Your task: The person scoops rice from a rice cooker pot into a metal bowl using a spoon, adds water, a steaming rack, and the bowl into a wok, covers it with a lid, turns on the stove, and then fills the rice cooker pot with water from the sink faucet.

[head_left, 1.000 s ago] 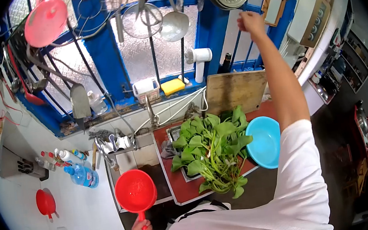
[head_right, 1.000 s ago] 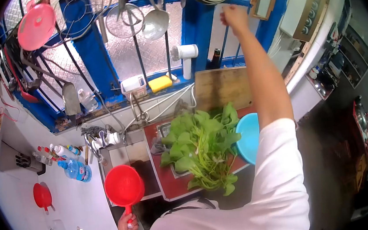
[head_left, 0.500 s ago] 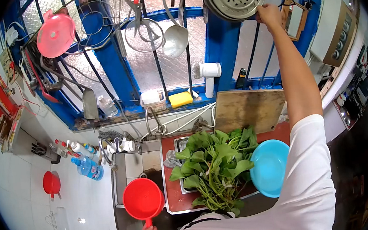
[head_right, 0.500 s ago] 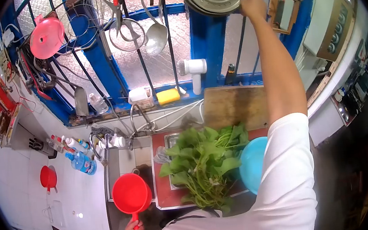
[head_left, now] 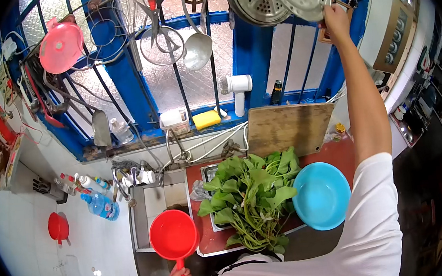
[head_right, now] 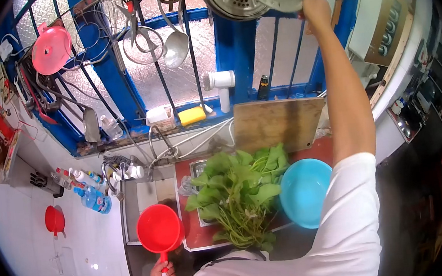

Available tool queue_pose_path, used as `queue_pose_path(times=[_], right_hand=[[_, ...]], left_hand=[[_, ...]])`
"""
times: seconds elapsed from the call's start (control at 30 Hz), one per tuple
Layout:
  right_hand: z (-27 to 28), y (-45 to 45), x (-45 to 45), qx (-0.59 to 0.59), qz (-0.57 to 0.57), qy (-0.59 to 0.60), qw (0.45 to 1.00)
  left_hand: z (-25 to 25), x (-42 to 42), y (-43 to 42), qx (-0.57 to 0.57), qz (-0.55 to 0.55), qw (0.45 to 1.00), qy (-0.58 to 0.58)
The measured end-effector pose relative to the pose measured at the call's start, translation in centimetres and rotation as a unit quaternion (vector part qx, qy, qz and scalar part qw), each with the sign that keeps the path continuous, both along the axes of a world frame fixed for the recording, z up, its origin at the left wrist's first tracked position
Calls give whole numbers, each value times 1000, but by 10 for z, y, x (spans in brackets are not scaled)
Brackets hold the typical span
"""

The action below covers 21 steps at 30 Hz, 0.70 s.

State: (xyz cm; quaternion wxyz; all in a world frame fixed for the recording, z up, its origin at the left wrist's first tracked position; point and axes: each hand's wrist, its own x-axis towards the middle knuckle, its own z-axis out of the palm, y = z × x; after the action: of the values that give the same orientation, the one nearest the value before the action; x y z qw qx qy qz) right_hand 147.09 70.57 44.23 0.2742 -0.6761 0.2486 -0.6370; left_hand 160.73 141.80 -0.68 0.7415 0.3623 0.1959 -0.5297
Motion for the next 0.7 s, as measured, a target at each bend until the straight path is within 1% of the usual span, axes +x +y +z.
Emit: queue_pose_path(times=[0.07,0.1,0.2,0.23,0.27,0.3,0.33,0.37,0.4,0.47,0.5,0.53,0.57,0.6,0.63,0.67,0.7], right_hand=[[-13,31,-18,34,-43,30,998],[-25,35,-26,38,-41,37,998],[-78,38,-52,70,-47,80,993],[-93,64,-56,86,-47,62,993],[-116,69,-67,121,-27,51,991],[-139,79,-78,147,-27,65,987],[-172,71,-96,135,-41,118,983],[-192,88,-104,198,-40,133,970],[-222,87,-114,172,-46,152,972],[-230,123,-122,153,-95,253,950],[-219,142,-121,174,-78,326,926],[-231,136,-119,71,-126,351,925],[-244,125,-112,-131,-185,361,905],[-215,157,-96,6,-155,477,865],[-198,175,-79,-8,-130,521,844],[-187,186,-58,-27,-103,569,816],[-176,198,-37,-47,-73,612,786]], left_hand=[[1,2,0,-10,-4,1000,2],[1,4,2,-15,-9,1000,5],[0,14,4,-29,-50,998,0],[-1,18,6,-28,-58,998,0],[-3,22,9,-19,-67,998,-6],[-5,26,12,-10,-77,997,-12],[-5,30,14,-7,-86,996,-11],[-5,33,15,-7,-97,995,-21],[-5,35,17,-4,-111,993,-31],[-1,40,19,4,-140,989,-38],[2,43,22,5,-162,986,-46],[4,46,24,23,-195,979,-44],[6,48,25,16,-204,978,-47],[9,52,27,13,-215,975,-51],[12,53,28,33,-223,973,-53],[15,57,26,57,-257,963,-52],[18,58,26,42,-273,959,-57]])
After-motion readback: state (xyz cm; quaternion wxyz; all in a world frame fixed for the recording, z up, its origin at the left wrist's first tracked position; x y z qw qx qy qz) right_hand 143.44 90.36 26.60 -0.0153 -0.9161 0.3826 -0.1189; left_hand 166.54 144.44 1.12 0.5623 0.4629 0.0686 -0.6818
